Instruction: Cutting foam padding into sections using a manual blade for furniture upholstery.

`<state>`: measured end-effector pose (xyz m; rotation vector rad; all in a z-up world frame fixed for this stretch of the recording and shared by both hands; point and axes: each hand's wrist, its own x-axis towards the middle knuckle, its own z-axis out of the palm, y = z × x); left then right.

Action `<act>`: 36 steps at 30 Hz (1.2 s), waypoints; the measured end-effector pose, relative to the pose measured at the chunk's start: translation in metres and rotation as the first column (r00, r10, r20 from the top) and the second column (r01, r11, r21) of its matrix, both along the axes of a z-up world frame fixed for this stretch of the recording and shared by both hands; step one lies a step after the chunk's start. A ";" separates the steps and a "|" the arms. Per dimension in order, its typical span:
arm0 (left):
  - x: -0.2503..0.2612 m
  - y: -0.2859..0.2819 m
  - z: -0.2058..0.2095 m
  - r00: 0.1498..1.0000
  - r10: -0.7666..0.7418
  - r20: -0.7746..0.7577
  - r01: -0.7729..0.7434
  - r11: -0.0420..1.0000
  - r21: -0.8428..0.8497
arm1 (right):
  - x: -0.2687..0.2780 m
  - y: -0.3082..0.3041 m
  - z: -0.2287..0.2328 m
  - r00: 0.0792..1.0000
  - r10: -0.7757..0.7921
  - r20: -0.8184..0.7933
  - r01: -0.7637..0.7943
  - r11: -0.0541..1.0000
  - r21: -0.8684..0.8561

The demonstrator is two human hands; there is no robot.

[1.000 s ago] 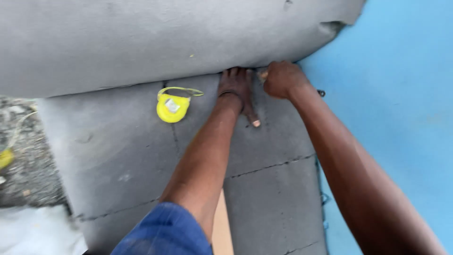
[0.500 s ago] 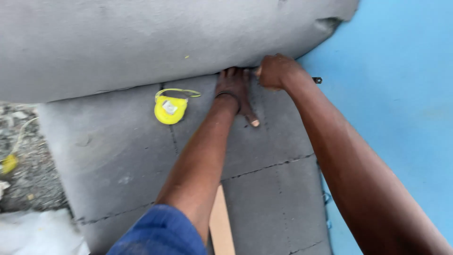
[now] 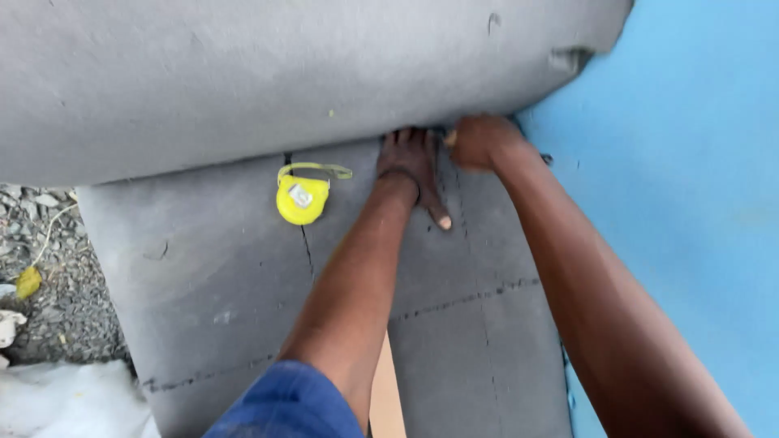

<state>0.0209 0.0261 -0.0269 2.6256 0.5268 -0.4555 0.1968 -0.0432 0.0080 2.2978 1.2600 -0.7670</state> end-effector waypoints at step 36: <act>-0.118 -0.100 0.024 0.858 0.210 0.469 -0.244 0.970 0.011 | -0.108 -0.105 0.107 0.980 -0.140 -0.142 0.164 0.971 0.172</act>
